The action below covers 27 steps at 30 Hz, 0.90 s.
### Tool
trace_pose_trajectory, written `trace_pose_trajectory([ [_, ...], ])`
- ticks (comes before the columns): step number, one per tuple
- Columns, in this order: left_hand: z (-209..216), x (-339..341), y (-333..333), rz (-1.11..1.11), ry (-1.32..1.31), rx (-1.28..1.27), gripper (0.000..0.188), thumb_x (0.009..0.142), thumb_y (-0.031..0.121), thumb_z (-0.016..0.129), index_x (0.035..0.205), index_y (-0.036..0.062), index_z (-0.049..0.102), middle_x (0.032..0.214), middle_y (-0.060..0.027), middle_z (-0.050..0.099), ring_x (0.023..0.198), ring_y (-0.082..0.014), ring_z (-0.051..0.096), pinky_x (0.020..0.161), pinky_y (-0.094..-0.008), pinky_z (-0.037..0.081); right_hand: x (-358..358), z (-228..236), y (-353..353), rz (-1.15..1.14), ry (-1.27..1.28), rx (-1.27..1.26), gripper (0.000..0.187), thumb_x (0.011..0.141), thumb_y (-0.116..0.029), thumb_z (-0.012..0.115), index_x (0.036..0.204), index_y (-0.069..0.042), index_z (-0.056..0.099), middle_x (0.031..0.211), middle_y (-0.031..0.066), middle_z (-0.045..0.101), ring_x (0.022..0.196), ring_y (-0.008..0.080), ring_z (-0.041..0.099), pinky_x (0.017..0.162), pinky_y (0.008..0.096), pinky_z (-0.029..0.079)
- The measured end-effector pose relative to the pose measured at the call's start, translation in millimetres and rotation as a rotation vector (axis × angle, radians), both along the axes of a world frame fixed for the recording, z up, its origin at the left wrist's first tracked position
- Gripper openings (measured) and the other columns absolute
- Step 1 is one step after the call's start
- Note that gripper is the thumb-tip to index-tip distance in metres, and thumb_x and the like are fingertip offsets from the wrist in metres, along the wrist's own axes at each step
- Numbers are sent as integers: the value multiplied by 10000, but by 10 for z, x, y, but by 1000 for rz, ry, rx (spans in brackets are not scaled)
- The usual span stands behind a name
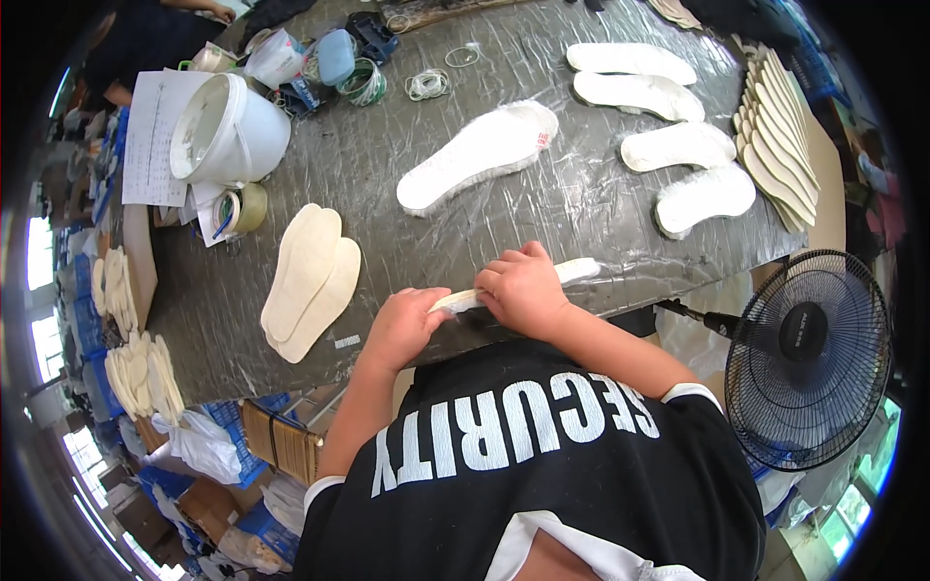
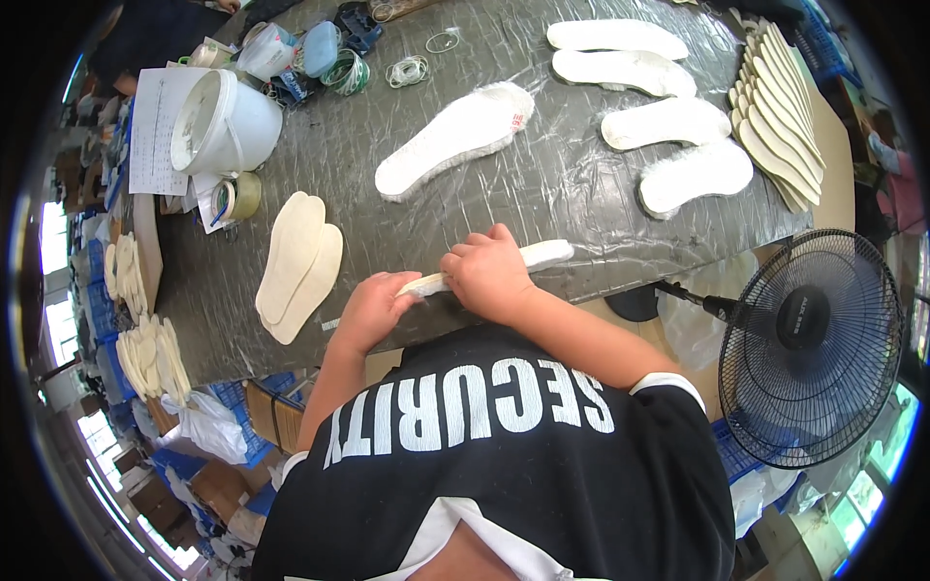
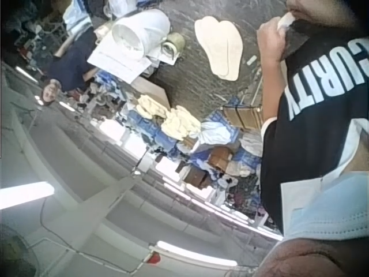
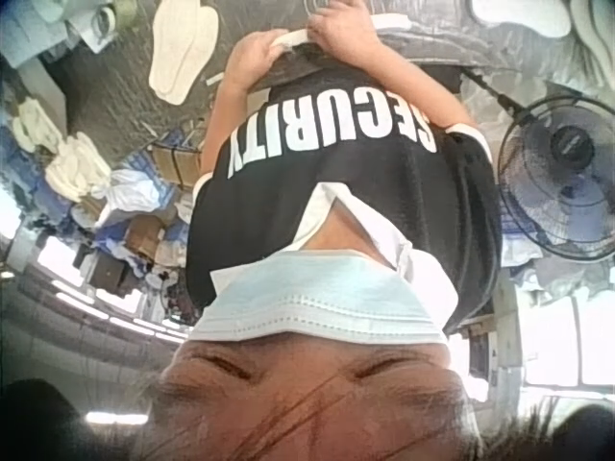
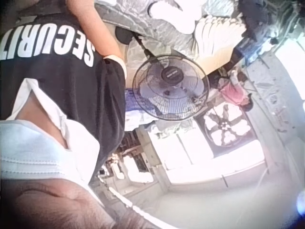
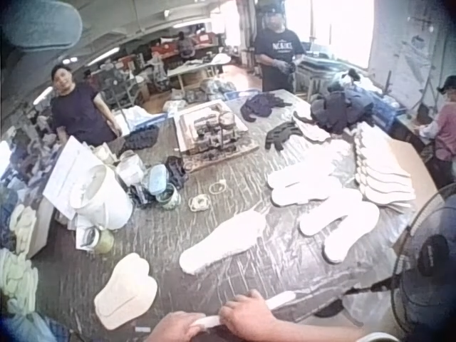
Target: Applying fuzzy lining material to shoe insoles by hand.
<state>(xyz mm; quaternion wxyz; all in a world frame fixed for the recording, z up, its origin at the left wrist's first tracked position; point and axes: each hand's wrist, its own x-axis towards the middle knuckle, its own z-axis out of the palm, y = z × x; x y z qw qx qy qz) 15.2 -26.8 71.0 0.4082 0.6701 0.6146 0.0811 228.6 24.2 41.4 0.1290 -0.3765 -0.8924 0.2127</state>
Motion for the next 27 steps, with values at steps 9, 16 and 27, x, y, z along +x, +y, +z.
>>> trace_pose_trajectory([
  [9, -197, 193, 3, -168, 139, 385, 250, 819, 221, 681, 1036, 97, 666, 975, -44, 697, 1014, -235, 619, 1018, -560, 321, -46, -79, -92, 62, 55, 122, 76, 706, -217, 661, 730, -148, 637, 761, -19, 638, 797, 179, 595, 794, 382, 401],
  [16, -344, 138, -111, -166, 189, 555, 154, 806, 137, 671, 957, 110, 661, 928, -5, 703, 928, -193, 641, 1001, -567, 335, 287, 130, -76, -115, -116, -76, 304, 731, -339, 746, 943, -137, 665, 836, 11, 680, 851, 194, 631, 843, 397, 417],
  [27, -209, 238, -19, -146, 119, 452, 225, 796, 157, 696, 1007, 84, 671, 962, -37, 701, 928, -211, 642, 994, -551, 343, 735, -57, -108, -269, 181, -238, 298, 732, -254, 769, 973, -99, 687, 895, 81, 690, 913, 254, 629, 862, 400, 406],
])
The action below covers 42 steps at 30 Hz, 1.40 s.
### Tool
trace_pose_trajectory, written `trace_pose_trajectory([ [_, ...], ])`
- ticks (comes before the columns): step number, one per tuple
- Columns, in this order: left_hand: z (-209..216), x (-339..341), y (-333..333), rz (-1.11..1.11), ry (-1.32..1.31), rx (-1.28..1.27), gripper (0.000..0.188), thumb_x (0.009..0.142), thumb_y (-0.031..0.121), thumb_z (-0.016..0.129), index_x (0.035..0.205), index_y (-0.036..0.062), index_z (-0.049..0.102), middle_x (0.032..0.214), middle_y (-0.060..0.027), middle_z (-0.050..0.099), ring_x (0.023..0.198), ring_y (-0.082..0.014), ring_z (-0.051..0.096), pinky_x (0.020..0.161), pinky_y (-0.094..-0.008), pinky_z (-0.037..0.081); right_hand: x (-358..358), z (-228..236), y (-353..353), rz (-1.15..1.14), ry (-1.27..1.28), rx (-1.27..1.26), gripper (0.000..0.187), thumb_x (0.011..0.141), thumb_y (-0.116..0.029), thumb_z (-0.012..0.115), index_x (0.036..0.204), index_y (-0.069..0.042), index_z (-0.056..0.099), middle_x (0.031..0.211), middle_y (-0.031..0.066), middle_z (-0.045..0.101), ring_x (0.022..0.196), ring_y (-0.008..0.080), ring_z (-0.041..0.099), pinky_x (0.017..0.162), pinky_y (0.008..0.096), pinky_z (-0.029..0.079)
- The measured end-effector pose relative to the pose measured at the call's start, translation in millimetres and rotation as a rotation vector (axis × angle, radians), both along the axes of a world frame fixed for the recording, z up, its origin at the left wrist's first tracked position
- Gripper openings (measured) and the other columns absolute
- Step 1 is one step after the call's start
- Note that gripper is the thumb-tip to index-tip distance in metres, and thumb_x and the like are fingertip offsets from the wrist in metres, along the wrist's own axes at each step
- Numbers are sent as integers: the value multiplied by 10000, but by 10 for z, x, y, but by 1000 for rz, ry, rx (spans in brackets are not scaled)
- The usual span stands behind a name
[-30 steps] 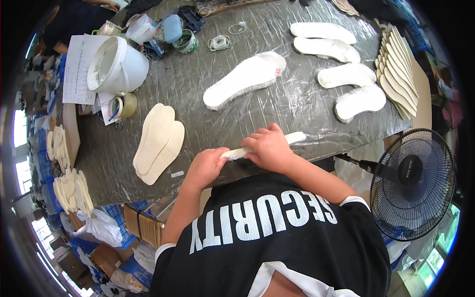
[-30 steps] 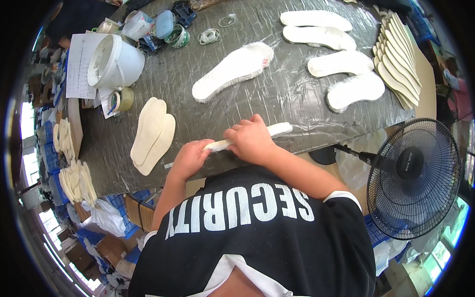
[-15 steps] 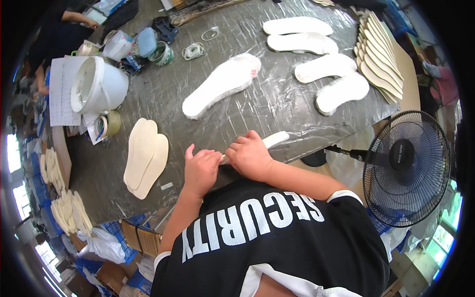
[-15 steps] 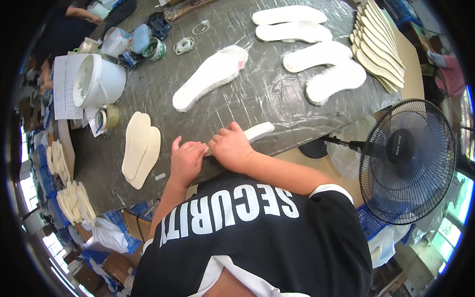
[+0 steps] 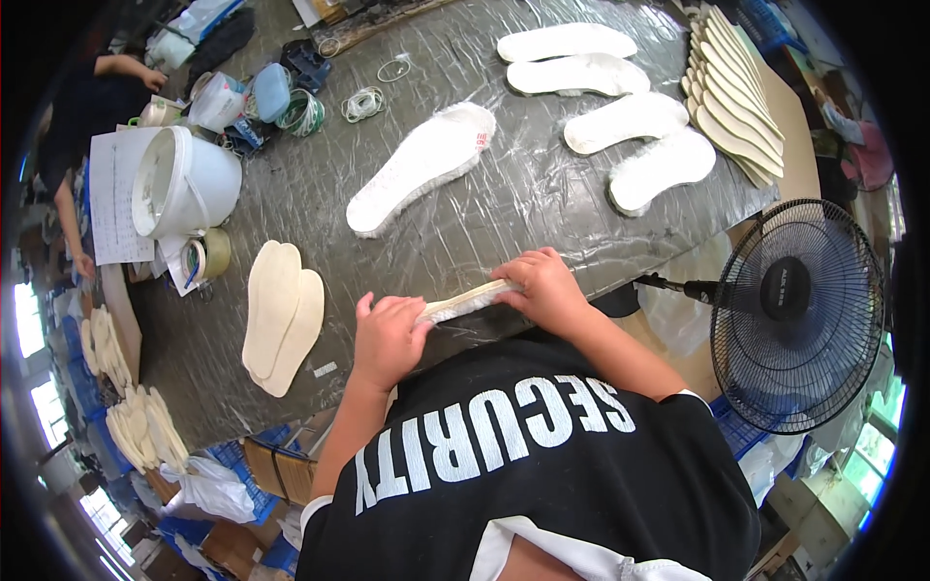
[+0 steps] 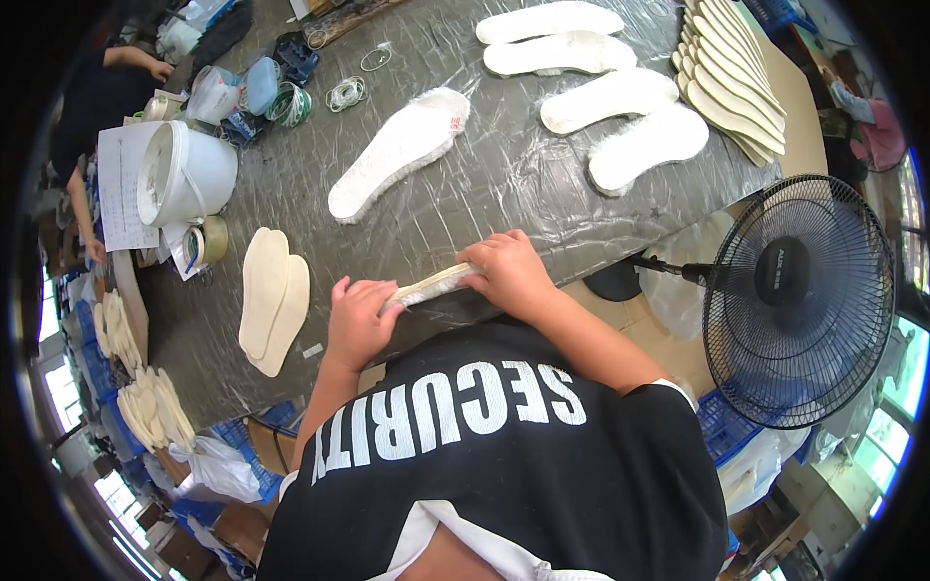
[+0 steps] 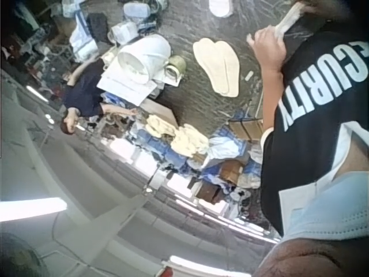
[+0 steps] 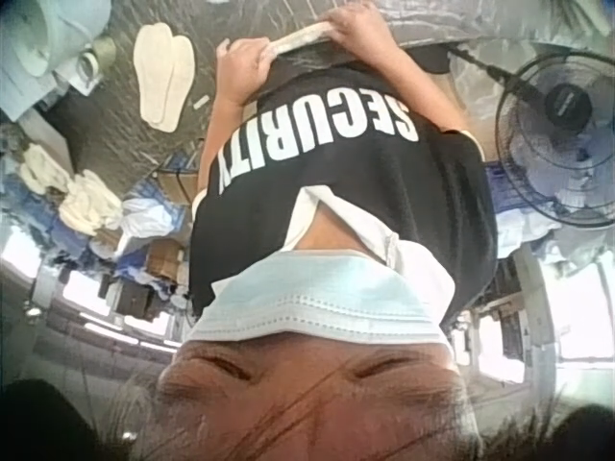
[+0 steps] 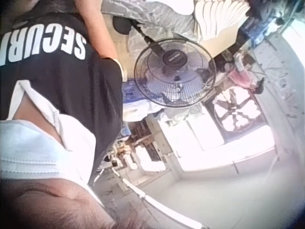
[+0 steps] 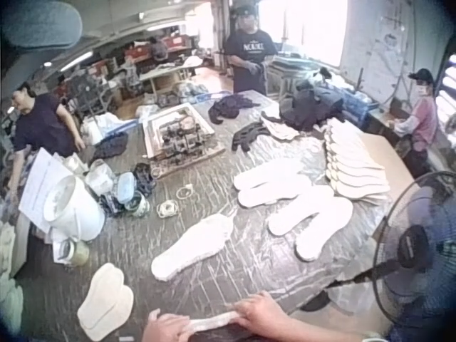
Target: Applying fuzzy lining material to shoe insoles by hand.
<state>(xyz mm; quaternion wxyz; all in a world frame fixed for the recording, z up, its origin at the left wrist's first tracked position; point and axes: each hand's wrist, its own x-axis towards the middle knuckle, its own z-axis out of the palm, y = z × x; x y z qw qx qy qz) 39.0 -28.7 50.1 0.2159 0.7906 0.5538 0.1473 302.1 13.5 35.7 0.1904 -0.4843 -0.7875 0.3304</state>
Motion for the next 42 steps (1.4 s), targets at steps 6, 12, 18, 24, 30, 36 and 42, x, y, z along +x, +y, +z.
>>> trace_pose_trajectory([
  [6, 73, 364, 213, -100, -255, -37, 187, 816, 120, 672, 990, 53, 685, 942, -77, 704, 874, -235, 649, 938, -397, 415, -14, 46, -29, 7, 51, 13, 287, 740, -260, 764, 965, -97, 690, 864, 86, 682, 887, 263, 630, 856, 400, 404],
  [12, -49, 505, 267, -55, -439, -223, 110, 818, 49, 656, 913, 30, 708, 867, -94, 702, 818, -225, 654, 827, -342, 478, -7, 78, -63, -7, 88, -24, 212, 753, -227, 750, 919, -105, 700, 839, 76, 680, 871, 250, 632, 860, 398, 392],
  [18, -110, 583, 281, 70, -606, -362, 98, 761, 52, 684, 846, 4, 699, 870, -129, 703, 802, -277, 660, 720, -367, 512, 18, 22, -72, -12, 113, 50, 108, 750, -168, 727, 828, -107, 683, 790, 40, 665, 845, 226, 618, 868, 412, 378],
  [24, -237, 493, 199, 14, -456, -52, 27, 737, 64, 673, 763, 62, 678, 800, -92, 693, 745, -279, 646, 709, -379, 466, -110, -59, -90, 2, 66, 132, 104, 743, -198, 720, 774, -127, 652, 770, 35, 637, 863, 225, 610, 871, 428, 386],
  [30, -280, 555, 225, 3, -444, 7, 102, 820, 113, 623, 766, 60, 692, 791, -99, 688, 733, -289, 657, 658, -390, 504, 219, -249, 2, -21, 80, -105, 180, 784, -191, 718, 924, -78, 716, 865, 117, 687, 850, 313, 627, 818, 415, 452],
  [36, -132, 345, 238, -63, -76, -262, 269, 891, 319, 580, 945, 96, 719, 855, -134, 686, 815, -322, 650, 730, -439, 478, 207, -346, 8, -116, 136, -58, 84, 790, -99, 697, 820, -21, 694, 768, 153, 670, 725, 302, 642, 670, 370, 498],
  [42, -255, 251, 176, -16, -135, -184, 246, 894, 309, 559, 895, 118, 715, 780, -144, 669, 756, -362, 635, 679, -477, 478, 209, -175, 239, -65, 373, -445, 174, 831, -99, 693, 970, 4, 714, 837, 97, 709, 771, 131, 638, 716, 270, 495],
])
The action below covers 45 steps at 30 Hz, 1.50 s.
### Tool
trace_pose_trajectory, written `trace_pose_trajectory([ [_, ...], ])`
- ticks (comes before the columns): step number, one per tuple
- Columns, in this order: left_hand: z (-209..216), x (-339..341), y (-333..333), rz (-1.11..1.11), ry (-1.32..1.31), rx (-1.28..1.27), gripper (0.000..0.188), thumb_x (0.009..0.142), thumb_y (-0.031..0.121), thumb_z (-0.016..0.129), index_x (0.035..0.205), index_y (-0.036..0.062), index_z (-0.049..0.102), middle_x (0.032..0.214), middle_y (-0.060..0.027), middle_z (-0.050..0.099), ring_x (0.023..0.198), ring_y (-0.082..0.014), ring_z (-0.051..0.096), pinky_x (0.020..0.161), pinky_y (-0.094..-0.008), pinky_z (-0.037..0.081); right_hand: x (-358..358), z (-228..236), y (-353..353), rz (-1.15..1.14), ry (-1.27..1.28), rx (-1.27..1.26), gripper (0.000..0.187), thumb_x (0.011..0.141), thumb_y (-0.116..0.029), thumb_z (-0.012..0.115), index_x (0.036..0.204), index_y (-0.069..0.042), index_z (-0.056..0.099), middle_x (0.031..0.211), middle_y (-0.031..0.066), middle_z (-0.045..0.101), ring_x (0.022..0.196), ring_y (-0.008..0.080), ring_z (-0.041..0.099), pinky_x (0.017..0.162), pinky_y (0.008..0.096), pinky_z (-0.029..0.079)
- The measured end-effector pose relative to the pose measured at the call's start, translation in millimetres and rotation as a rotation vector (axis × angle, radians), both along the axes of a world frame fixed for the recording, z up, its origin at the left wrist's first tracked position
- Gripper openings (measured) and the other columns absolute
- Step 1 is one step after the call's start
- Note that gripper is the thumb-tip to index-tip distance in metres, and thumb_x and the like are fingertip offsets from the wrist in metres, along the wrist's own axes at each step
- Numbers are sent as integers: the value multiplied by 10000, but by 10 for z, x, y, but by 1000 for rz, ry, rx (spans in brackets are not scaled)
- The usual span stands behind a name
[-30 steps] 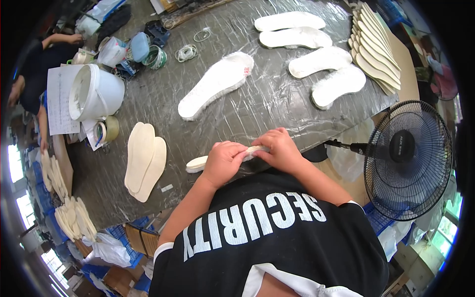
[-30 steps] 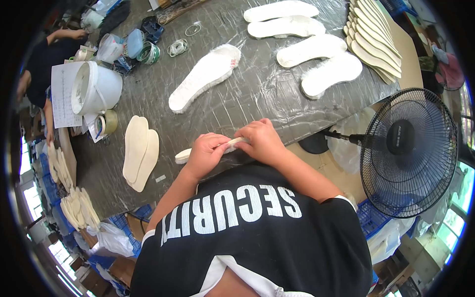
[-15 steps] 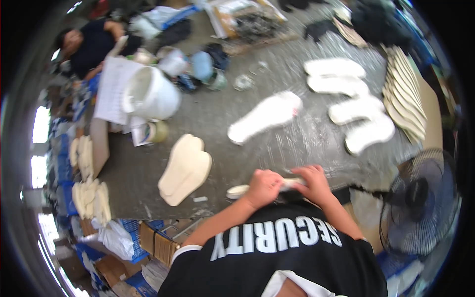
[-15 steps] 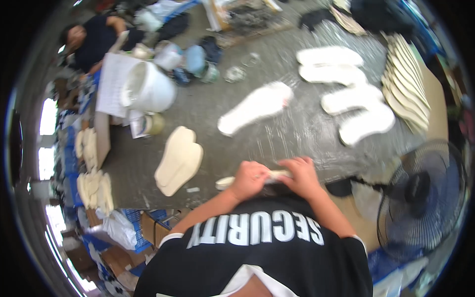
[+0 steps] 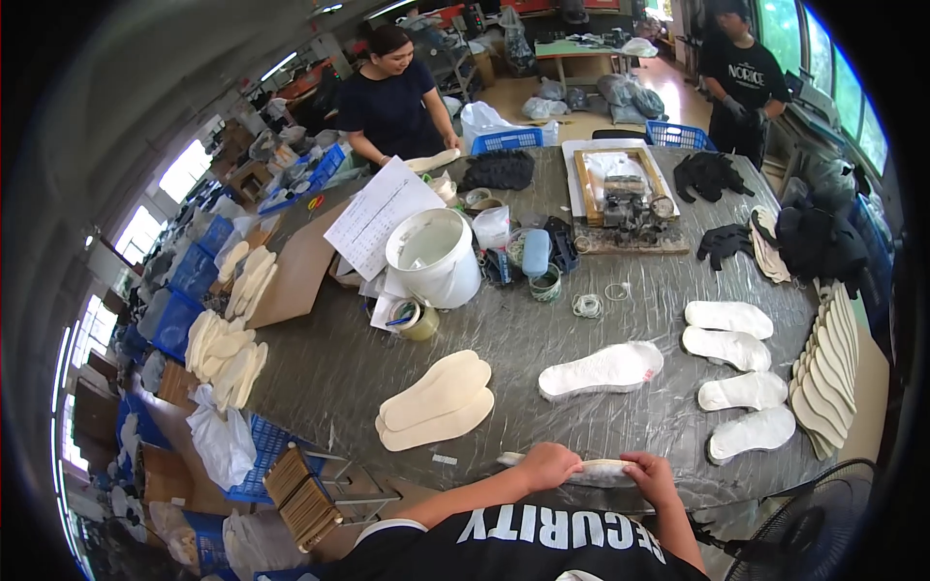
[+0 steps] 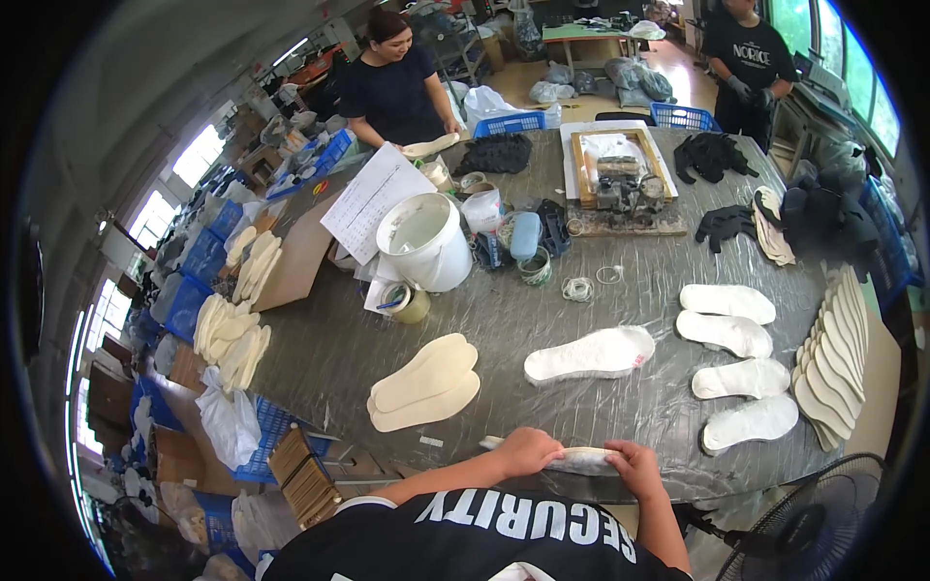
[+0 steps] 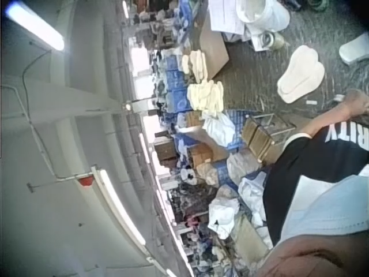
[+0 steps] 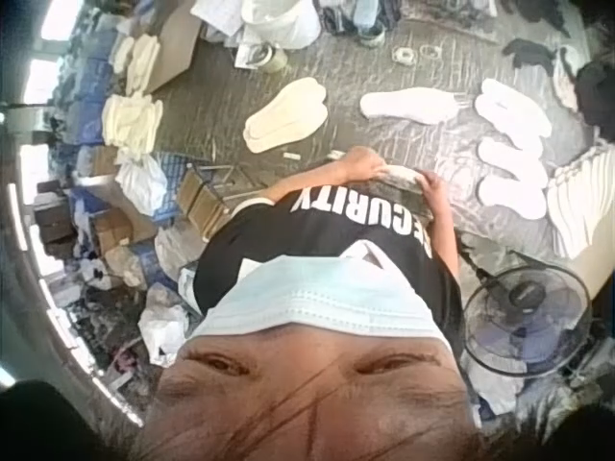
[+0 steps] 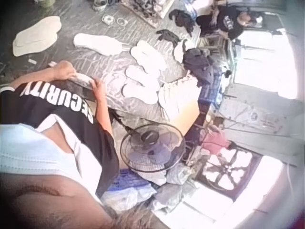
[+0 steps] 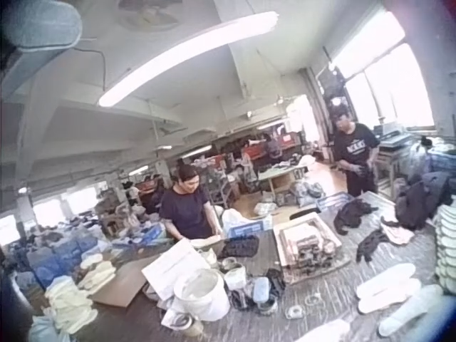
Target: Applying fuzzy lining material to shoe insoles by hand.
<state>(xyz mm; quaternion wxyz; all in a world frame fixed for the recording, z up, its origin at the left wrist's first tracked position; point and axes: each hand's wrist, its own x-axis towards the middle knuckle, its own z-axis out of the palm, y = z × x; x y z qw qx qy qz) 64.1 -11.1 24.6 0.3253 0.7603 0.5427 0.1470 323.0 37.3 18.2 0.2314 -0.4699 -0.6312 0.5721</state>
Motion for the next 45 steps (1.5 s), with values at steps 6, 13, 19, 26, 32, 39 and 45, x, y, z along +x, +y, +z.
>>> trace_pose_trajectory([
  [6, 93, -66, 50, 34, -2, -167, 345, 909, 420, 546, 855, 110, 688, 869, -139, 683, 830, -359, 642, 715, -486, 481, -69, -192, -33, -67, -166, 308, 101, 839, -104, 666, 883, -27, 716, 701, 154, 659, 602, 213, 635, 585, 314, 479],
  [13, 92, -526, 8, 65, 243, -178, 303, 910, 384, 548, 966, 120, 685, 941, -123, 682, 926, -345, 628, 771, -467, 489, -13, -65, -27, -61, -108, 181, 143, 848, -119, 673, 931, -6, 705, 770, 142, 687, 690, 194, 648, 653, 309, 496],
  [19, 109, -528, -3, 140, 98, -127, 297, 904, 357, 562, 899, 86, 684, 889, -130, 680, 886, -351, 628, 745, -464, 485, 80, -261, -59, -132, -76, 79, 141, 867, -115, 659, 925, 10, 689, 738, 92, 676, 677, 127, 600, 636, 291, 475],
  [26, -5, -799, -70, 319, -116, -338, 270, 893, 288, 609, 1004, 59, 700, 953, -150, 694, 874, -275, 667, 773, -357, 499, 95, -269, -110, -188, -70, 125, 144, 883, -113, 628, 877, 24, 672, 688, 71, 640, 654, 112, 562, 617, 291, 458],
  [32, -251, -777, -139, 414, -218, -167, 228, 877, 249, 643, 914, 37, 721, 828, -144, 702, 734, -257, 672, 685, -333, 510, 125, -392, -66, -227, 84, -71, 183, 919, -127, 605, 996, 15, 691, 810, 13, 666, 773, 89, 573, 723, 254, 468],
  [39, -321, -818, -71, 485, -283, -332, 253, 903, 255, 623, 974, 29, 713, 862, -140, 708, 780, -204, 669, 724, -313, 508, 117, -538, -93, -302, -18, 65, 134, 909, -100, 606, 907, 6, 689, 723, 44, 675, 689, 89, 577, 658, 268, 470],
  [45, -489, -924, -135, 534, -416, -435, 258, 923, 225, 610, 1022, 10, 712, 916, -65, 720, 828, -122, 638, 775, -293, 506, 168, -667, -103, -276, 41, 11, 160, 899, -112, 604, 943, 12, 696, 765, 47, 687, 718, 94, 601, 676, 267, 481],
])
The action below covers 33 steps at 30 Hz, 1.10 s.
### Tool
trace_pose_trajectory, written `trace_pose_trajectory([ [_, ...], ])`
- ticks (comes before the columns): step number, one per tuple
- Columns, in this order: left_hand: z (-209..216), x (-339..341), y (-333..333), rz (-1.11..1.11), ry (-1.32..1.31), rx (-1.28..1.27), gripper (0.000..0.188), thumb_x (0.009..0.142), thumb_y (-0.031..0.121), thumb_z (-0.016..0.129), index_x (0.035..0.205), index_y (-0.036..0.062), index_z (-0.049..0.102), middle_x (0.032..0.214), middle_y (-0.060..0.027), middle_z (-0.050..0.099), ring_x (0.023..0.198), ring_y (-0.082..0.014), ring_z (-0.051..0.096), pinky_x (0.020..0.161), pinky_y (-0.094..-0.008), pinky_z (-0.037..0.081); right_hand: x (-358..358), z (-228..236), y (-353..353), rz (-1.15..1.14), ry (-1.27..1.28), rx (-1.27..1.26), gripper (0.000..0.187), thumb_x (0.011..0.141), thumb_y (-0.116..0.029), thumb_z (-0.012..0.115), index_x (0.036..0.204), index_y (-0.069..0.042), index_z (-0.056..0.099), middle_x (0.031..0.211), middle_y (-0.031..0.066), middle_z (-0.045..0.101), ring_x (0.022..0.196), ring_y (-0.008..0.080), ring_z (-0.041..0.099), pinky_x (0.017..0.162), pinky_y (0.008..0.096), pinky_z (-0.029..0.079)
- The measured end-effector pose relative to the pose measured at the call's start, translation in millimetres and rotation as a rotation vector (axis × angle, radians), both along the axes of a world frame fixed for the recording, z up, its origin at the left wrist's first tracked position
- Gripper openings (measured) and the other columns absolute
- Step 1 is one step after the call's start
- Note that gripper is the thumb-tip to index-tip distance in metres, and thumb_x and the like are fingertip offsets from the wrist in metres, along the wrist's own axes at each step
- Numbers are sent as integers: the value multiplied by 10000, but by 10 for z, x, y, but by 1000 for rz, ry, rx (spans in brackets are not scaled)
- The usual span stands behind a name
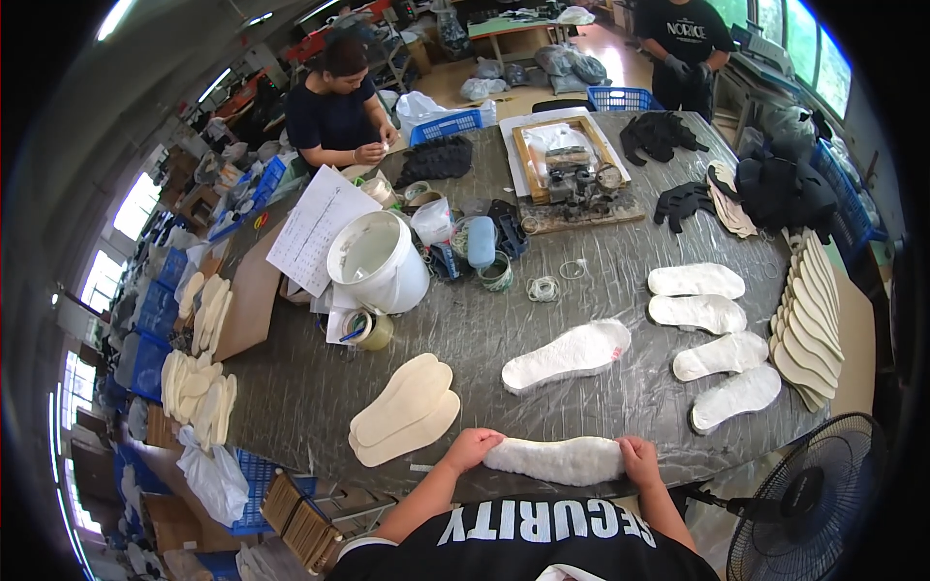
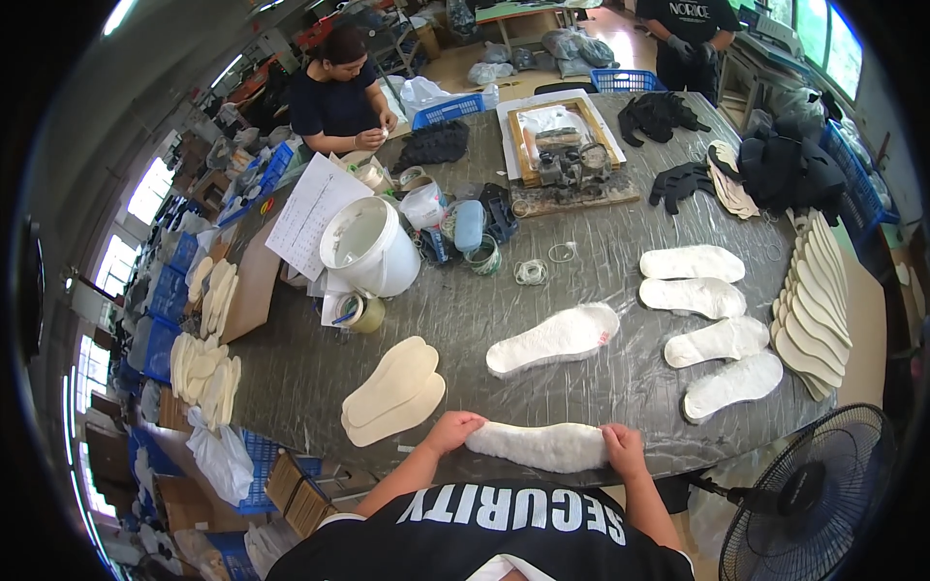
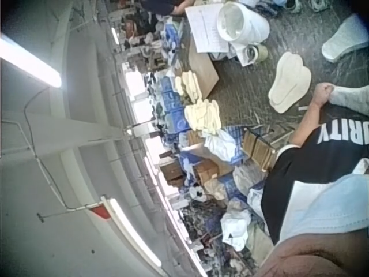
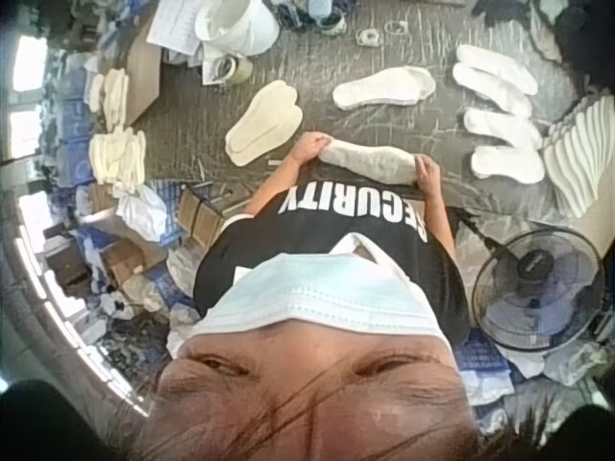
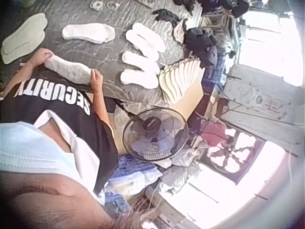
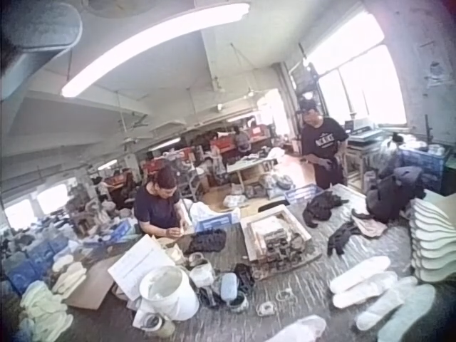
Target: Applying fuzzy lining material to shoe insoles by hand.
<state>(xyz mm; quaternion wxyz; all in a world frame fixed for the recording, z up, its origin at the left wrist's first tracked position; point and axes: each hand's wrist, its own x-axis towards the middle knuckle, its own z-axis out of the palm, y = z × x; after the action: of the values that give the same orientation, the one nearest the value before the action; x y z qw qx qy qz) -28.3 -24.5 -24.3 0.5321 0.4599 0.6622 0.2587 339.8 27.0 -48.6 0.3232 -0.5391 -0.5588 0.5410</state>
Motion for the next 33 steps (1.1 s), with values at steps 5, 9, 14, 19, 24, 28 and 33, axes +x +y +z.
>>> trace_pose_trajectory([
  [5, -16, 68, 31, 57, 71, 39, 235, 910, 209, 615, 979, 11, 722, 865, -78, 724, 776, -133, 651, 735, -289, 514, -36, -32, 34, -5, 64, -107, 156, 881, -109, 639, 940, 24, 695, 796, 25, 691, 734, 85, 601, 687, 253, 484],
  [9, -22, 69, 50, 49, 105, 53, 246, 908, 223, 618, 977, 9, 718, 858, -93, 724, 773, -144, 660, 734, -293, 515, -77, -29, 48, -40, 50, -72, 142, 884, -89, 632, 923, 32, 694, 791, 37, 692, 733, 89, 603, 692, 257, 489],
  [14, -28, 97, 14, 32, 151, 82, 260, 901, 237, 623, 969, 4, 714, 859, -127, 721, 784, -174, 678, 738, -304, 517, -81, -14, 22, -50, -2, -64, 122, 874, -69, 632, 905, 32, 693, 775, 55, 692, 723, 97, 609, 684, 259, 491],
  [19, -47, 164, -65, 54, 208, 140, 274, 899, 255, 630, 918, -5, 714, 789, -125, 713, 715, -191, 674, 689, -327, 518, -117, 117, -51, -91, -103, 16, 102, 860, -55, 625, 865, 28, 684, 747, 79, 684, 702, 121, 620, 670, 275, 494],
  [24, -92, 108, 8, 286, -180, 180, 280, 967, 229, 570, 1050, -9, 691, 963, -83, 709, 865, -157, 634, 814, -330, 512, -30, -42, 55, -138, -105, -28, 151, 897, -108, 591, 908, 14, 681, 806, 76, 689, 770, 133, 621, 730, 296, 494],
  [28, 411, 135, 181, 271, -859, 158, 372, 890, 7, 626, 1252, -39, 556, 1147, -110, 657, 1003, -172, 636, 884, -309, 511, 22, -50, 132, -247, 207, -132, 159, 943, -103, 548, 964, 6, 661, 886, 30, 672, 831, 112, 597, 781, 265, 470],
  [33, 820, 244, 254, 204, -611, 178, 452, 808, -119, 647, 1243, -33, 565, 1153, -113, 660, 1017, -152, 636, 908, -278, 509, -35, -69, 110, -306, 652, -255, 145, 991, -114, 514, 1024, -16, 616, 960, 54, 664, 863, 129, 609, 815, 287, 487],
])
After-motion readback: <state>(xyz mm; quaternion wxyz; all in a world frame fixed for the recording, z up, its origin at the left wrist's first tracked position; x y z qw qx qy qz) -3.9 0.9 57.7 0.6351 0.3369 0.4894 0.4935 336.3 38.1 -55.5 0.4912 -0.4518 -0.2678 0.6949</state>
